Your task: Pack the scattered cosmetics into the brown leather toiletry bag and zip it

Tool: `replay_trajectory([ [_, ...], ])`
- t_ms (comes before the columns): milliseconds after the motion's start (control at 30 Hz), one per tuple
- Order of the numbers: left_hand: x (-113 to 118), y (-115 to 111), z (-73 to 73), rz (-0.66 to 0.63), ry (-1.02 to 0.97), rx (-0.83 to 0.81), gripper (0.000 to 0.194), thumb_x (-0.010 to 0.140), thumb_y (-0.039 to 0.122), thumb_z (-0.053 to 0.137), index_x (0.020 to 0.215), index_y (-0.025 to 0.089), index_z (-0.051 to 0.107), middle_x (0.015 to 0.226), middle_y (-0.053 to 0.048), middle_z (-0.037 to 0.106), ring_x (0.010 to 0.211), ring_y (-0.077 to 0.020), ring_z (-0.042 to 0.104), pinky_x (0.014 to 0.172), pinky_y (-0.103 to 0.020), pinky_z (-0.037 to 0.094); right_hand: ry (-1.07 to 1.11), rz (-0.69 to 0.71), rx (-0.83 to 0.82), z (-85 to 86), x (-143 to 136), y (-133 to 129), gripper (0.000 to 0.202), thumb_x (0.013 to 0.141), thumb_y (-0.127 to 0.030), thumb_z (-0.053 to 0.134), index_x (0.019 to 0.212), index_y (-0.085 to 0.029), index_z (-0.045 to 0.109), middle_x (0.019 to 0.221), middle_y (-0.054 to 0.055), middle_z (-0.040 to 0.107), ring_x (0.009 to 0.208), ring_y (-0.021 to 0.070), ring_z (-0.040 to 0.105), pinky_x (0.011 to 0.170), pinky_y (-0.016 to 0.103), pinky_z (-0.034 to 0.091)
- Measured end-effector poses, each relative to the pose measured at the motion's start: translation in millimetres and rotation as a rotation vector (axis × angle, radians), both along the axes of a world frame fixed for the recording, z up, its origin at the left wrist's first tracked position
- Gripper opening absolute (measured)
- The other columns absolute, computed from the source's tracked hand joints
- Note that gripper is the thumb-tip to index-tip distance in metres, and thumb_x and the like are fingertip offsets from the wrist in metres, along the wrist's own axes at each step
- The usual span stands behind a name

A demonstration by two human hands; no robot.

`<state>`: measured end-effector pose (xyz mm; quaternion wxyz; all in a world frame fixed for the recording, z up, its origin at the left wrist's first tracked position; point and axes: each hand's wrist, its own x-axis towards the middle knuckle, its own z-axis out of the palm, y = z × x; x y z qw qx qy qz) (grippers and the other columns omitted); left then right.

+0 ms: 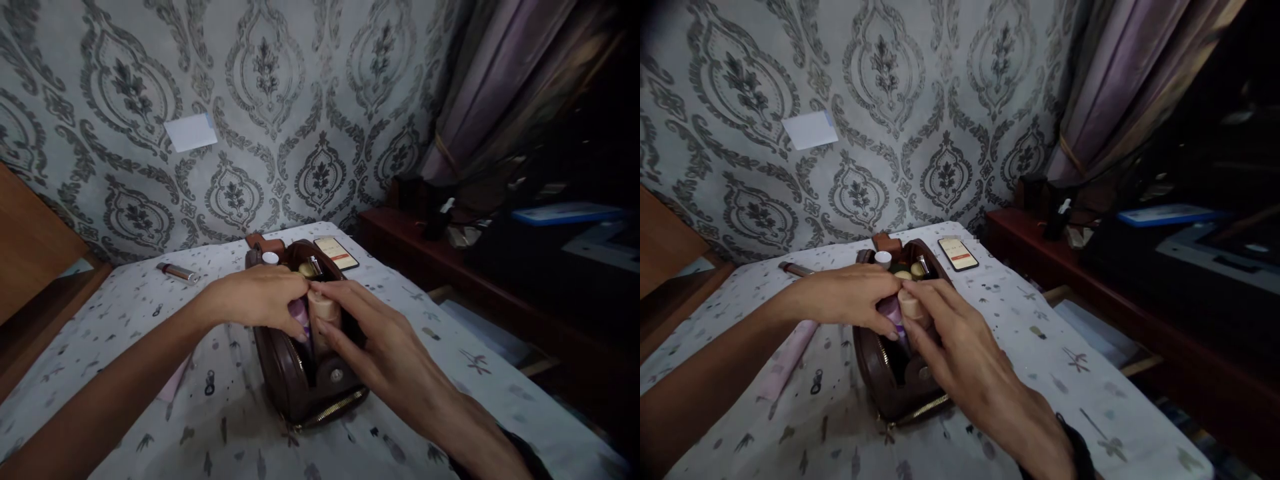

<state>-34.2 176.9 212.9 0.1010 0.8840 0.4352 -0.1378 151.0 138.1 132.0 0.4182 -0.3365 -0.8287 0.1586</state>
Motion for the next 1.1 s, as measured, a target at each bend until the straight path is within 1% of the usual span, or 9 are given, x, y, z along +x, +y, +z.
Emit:
replay_trajectory([
  [200, -4.3, 4.0, 4.0, 0.006, -0.054, -0.046, 0.035, 0.076, 0.046, 0.074, 0.097, 0.019, 0.065, 0.088, 0.000, 0.067, 0.083, -0.0201, 0.062, 0.066, -0.026, 0.042, -0.101, -0.028, -0.055, -5.0, 1.6, 0.9, 0.049, 0.096, -0.024, 0.052, 0.144, -0.029, 0.044, 0.129, 0.009, 0.064, 0.117, 0.0257, 0.064, 0.094, 0.042, 0.057],
  [300, -4.7, 7.6, 3.8, 0.017, -0.033, -0.053, 0.038, 0.075, 0.047, 0.074, 0.098, 0.018, 0.065, 0.086, 0.000, 0.065, 0.081, -0.0202, 0.061, 0.063, -0.026, 0.041, -0.152, -0.019, -0.053, -7.0, 1.8, 2.6, 0.052, 0.097, -0.026, 0.052, 0.147, -0.030, 0.039, 0.135, 0.009, 0.061, 0.123, 0.0251, 0.060, 0.099, 0.043, 0.055],
  [400, -6.3, 13.2, 1.2, 0.001, -0.044, -0.042, 0.034, 0.075, 0.040, 0.073, 0.099, 0.018, 0.064, 0.084, 0.001, 0.064, 0.078, -0.0189, 0.060, 0.062, -0.026, 0.040, -0.179, -0.006, -0.029, -6.5, 0.4, 4.2, 0.052, 0.098, -0.029, 0.050, 0.148, -0.028, 0.036, 0.137, 0.010, 0.059, 0.125, 0.0255, 0.059, 0.101, 0.045, 0.053],
  [533, -9.6, 17.8, 0.2, -0.021, -0.090, -0.059, 0.025, 0.075, 0.034, 0.073, 0.092, 0.017, 0.065, 0.077, 0.002, 0.063, 0.071, -0.0168, 0.058, 0.058, -0.025, 0.039, -0.210, -0.023, -0.027, -5.1, -0.4, 5.2, 0.050, 0.099, -0.029, 0.048, 0.148, -0.025, 0.036, 0.135, 0.013, 0.059, 0.124, 0.0277, 0.059, 0.100, 0.049, 0.053],
  [633, -11.1, 19.3, 1.3, -0.049, -0.139, -0.091, 0.020, 0.074, 0.028, 0.074, 0.087, 0.016, 0.065, 0.074, 0.003, 0.062, 0.068, -0.0149, 0.057, 0.058, -0.023, 0.039, -0.192, -0.003, -0.021, -4.9, 1.3, 5.5, 0.050, 0.099, -0.030, 0.049, 0.147, -0.025, 0.036, 0.134, 0.012, 0.060, 0.121, 0.0269, 0.061, 0.099, 0.046, 0.054],
  [767, -9.0, 23.6, -2.5, -0.087, -0.167, -0.165, 0.020, 0.072, 0.023, 0.076, 0.088, 0.016, 0.067, 0.071, 0.005, 0.060, 0.065, -0.0128, 0.055, 0.059, -0.021, 0.041, -0.182, 0.021, -0.050, 0.2, 1.9, 4.2, 0.046, 0.100, -0.029, 0.048, 0.145, -0.026, 0.038, 0.130, 0.011, 0.061, 0.117, 0.0261, 0.063, 0.095, 0.043, 0.056],
  [900, -3.6, 26.5, -7.2, -0.088, -0.133, -0.172, 0.022, 0.071, 0.023, 0.078, 0.090, 0.016, 0.068, 0.073, 0.005, 0.062, 0.068, -0.0138, 0.056, 0.061, -0.022, 0.042, -0.177, 0.034, -0.040, 8.2, 0.1, 2.3, 0.042, 0.101, -0.028, 0.044, 0.143, -0.027, 0.042, 0.129, 0.011, 0.059, 0.117, 0.0254, 0.062, 0.097, 0.042, 0.054],
  [1000, -2.5, 26.2, -4.0, -0.077, -0.074, -0.145, 0.020, 0.071, 0.022, 0.077, 0.088, 0.016, 0.067, 0.070, 0.005, 0.061, 0.066, -0.0141, 0.055, 0.059, -0.022, 0.041, -0.195, 0.016, -0.052, 7.8, 1.6, 3.2, 0.040, 0.101, -0.029, 0.044, 0.141, -0.026, 0.045, 0.126, 0.012, 0.059, 0.113, 0.0250, 0.063, 0.093, 0.040, 0.056],
  [1100, -5.4, 26.7, 1.9, -0.076, -0.063, -0.145, 0.017, 0.072, 0.018, 0.075, 0.085, 0.015, 0.065, 0.069, 0.004, 0.060, 0.066, -0.0144, 0.055, 0.059, -0.023, 0.042, -0.215, 0.004, -0.043, 2.2, 4.8, 5.6, 0.044, 0.100, -0.031, 0.046, 0.144, -0.026, 0.043, 0.130, 0.012, 0.058, 0.119, 0.0274, 0.060, 0.097, 0.043, 0.054],
])
